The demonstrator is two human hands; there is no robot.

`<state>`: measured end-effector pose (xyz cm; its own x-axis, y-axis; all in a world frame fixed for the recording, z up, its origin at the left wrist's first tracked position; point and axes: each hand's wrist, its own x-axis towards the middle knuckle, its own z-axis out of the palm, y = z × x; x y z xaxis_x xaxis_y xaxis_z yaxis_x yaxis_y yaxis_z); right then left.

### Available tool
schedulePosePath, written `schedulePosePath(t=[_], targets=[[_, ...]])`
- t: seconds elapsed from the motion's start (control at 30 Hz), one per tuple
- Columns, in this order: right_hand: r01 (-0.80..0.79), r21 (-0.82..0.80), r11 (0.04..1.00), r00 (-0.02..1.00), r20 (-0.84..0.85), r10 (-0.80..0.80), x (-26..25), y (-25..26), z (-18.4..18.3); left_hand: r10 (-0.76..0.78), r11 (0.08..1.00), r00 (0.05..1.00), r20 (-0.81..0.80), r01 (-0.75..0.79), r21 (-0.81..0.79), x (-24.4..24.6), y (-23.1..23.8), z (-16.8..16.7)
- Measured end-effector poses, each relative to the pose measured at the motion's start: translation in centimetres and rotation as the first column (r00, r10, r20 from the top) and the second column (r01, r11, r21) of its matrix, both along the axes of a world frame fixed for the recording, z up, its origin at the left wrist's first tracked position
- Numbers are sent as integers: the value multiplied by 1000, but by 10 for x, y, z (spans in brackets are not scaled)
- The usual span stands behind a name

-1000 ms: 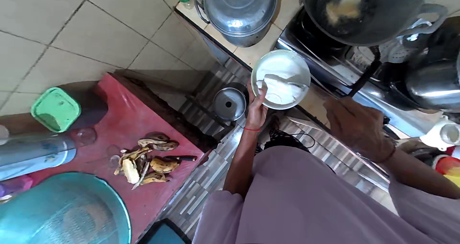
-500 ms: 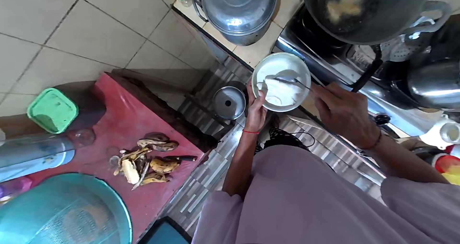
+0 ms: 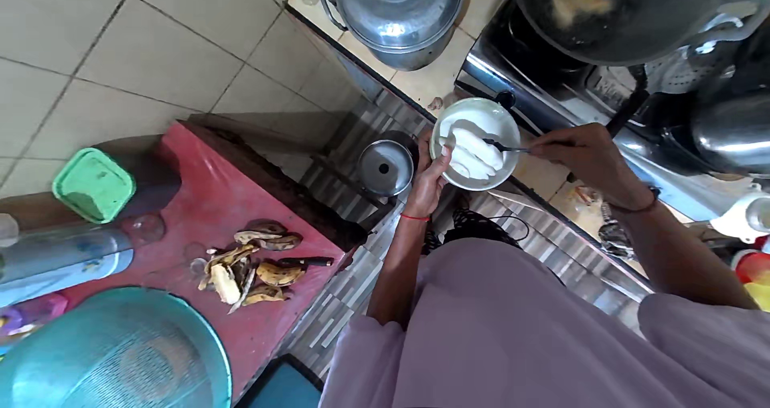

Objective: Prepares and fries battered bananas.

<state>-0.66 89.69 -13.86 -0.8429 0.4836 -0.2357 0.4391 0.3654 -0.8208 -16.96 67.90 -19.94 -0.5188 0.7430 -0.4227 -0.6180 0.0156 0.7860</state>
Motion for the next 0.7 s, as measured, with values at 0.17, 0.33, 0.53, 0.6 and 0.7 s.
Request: schedulePosePath(t=[0.17, 0.33, 0.53, 0.6, 0.7], targets=[[107, -226, 968, 994, 54, -98, 2, 7, -3, -6, 1000, 1000, -15, 6, 19, 0, -1, -2], [167, -246, 955, 986, 41, -162, -1, 10, -10, -9, 1000, 1000, -20, 9, 17, -1, -1, -1], [129, -225, 966, 991, -3, -133, 4, 10, -9, -11, 999, 1000, -7, 12, 45, -1, -1, -5], [169, -355, 920, 984, 10, -177, 6, 12, -8, 1, 999, 1000, -3, 0, 52, -1, 1, -6], [212, -389, 897, 974, 14, -225, 12, 16, -7, -9, 1000, 1000, 4, 9, 29, -1, -1, -5]])
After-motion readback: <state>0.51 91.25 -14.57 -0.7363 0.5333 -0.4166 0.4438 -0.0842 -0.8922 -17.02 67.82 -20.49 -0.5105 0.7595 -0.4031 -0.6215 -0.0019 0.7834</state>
